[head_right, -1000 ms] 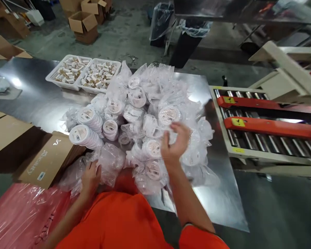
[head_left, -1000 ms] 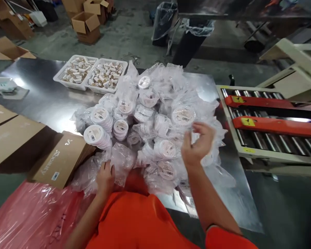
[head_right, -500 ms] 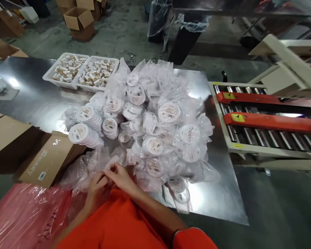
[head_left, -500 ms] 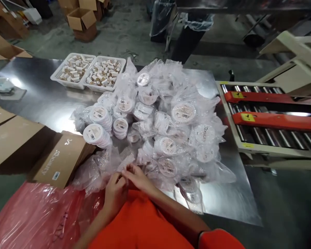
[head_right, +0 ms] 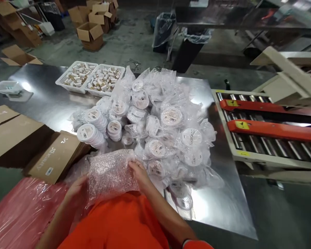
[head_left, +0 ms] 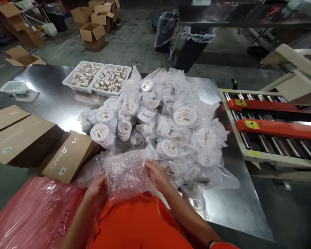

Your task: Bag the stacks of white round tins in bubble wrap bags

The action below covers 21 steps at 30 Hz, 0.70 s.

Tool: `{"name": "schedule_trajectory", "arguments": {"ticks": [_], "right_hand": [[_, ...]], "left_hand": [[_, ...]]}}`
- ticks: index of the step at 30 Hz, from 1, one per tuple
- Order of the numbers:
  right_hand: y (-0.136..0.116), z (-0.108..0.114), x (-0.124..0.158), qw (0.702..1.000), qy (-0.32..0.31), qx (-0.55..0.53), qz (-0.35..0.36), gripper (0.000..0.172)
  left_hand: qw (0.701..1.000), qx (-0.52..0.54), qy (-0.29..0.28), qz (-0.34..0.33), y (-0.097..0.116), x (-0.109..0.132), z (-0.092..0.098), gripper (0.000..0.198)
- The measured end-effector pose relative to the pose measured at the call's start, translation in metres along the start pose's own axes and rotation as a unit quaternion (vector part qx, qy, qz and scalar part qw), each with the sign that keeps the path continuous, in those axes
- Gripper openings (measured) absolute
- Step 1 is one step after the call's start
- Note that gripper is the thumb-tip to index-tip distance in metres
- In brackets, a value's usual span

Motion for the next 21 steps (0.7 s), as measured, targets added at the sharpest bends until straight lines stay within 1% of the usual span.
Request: {"name": "schedule_trajectory", "arguments": {"ticks": [3, 5, 7, 8, 9, 11, 12, 13, 14, 15, 16, 17, 18, 19, 21], "right_hand": [[0.005, 0.001, -0.006, 0.999, 0.034, 0.015, 0.010, 0.030], [0.011, -0.003, -0.011, 0.999, 0.010, 0.042, 0.013, 0.029], [0.015, -0.008, -0.016, 0.995, -0.019, 0.090, 0.024, 0.029], [0.015, -0.010, -0.017, 0.991, -0.015, 0.122, 0.046, 0.028], [0.013, -0.012, -0.016, 0.984, 0.001, 0.156, 0.080, 0.027], [0.006, -0.019, -0.007, 0.964, 0.030, 0.214, 0.157, 0.031], [0.004, -0.027, -0.001, 0.956, 0.016, 0.231, 0.179, 0.034], [0.005, -0.038, 0.007, 0.954, -0.029, 0.237, 0.181, 0.032], [0.008, -0.051, 0.015, 0.953, -0.100, 0.233, 0.163, 0.029], [0.012, -0.065, 0.024, 0.949, -0.179, 0.221, 0.133, 0.025], [0.016, -0.077, 0.033, 0.942, -0.246, 0.205, 0.100, 0.025], [0.019, -0.086, 0.040, 0.936, -0.287, 0.190, 0.075, 0.027], [0.021, -0.092, 0.044, 0.934, -0.302, 0.179, 0.061, 0.030], [0.022, -0.095, 0.046, 0.937, -0.298, 0.174, 0.053, 0.033], [0.023, -0.094, 0.043, 0.944, -0.276, 0.172, 0.048, 0.032]], "left_hand": [[0.999, 0.036, -0.008, 0.025, 0.003, 0.009, 0.000, 0.027], [1.000, 0.013, -0.007, 0.020, 0.005, 0.015, -0.002, 0.032], [0.999, -0.050, 0.006, -0.008, 0.010, 0.018, -0.001, 0.036], [0.995, -0.091, 0.020, -0.031, 0.014, 0.018, 0.001, 0.037], [0.988, -0.139, 0.038, -0.057, 0.018, 0.019, 0.003, 0.037], [0.957, -0.243, 0.099, -0.121, 0.029, 0.021, 0.007, 0.040], [0.935, -0.291, 0.131, -0.152, 0.034, 0.023, 0.008, 0.042], [0.915, -0.329, 0.153, -0.178, 0.038, 0.025, 0.007, 0.043], [0.901, -0.354, 0.157, -0.195, 0.040, 0.026, 0.003, 0.044], [0.899, -0.363, 0.143, -0.200, 0.039, 0.026, -0.003, 0.045], [0.906, -0.357, 0.113, -0.196, 0.035, 0.025, -0.010, 0.044], [0.920, -0.338, 0.073, -0.182, 0.030, 0.024, -0.017, 0.043], [0.935, -0.310, 0.040, -0.166, 0.024, 0.023, -0.024, 0.042], [0.948, -0.281, 0.013, -0.148, 0.018, 0.022, -0.028, 0.041], [0.961, -0.247, -0.014, -0.121, 0.010, 0.020, -0.032, 0.041]]}}
Point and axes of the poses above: each hand's wrist, its own x-axis away from the middle knuckle, its own z-axis out of the back of the hand, y = z × x, the point moved 5 cm from there along -x, towards the middle knuckle, and after that the axes turned 1 degree about -z, right-handed, at the moved point
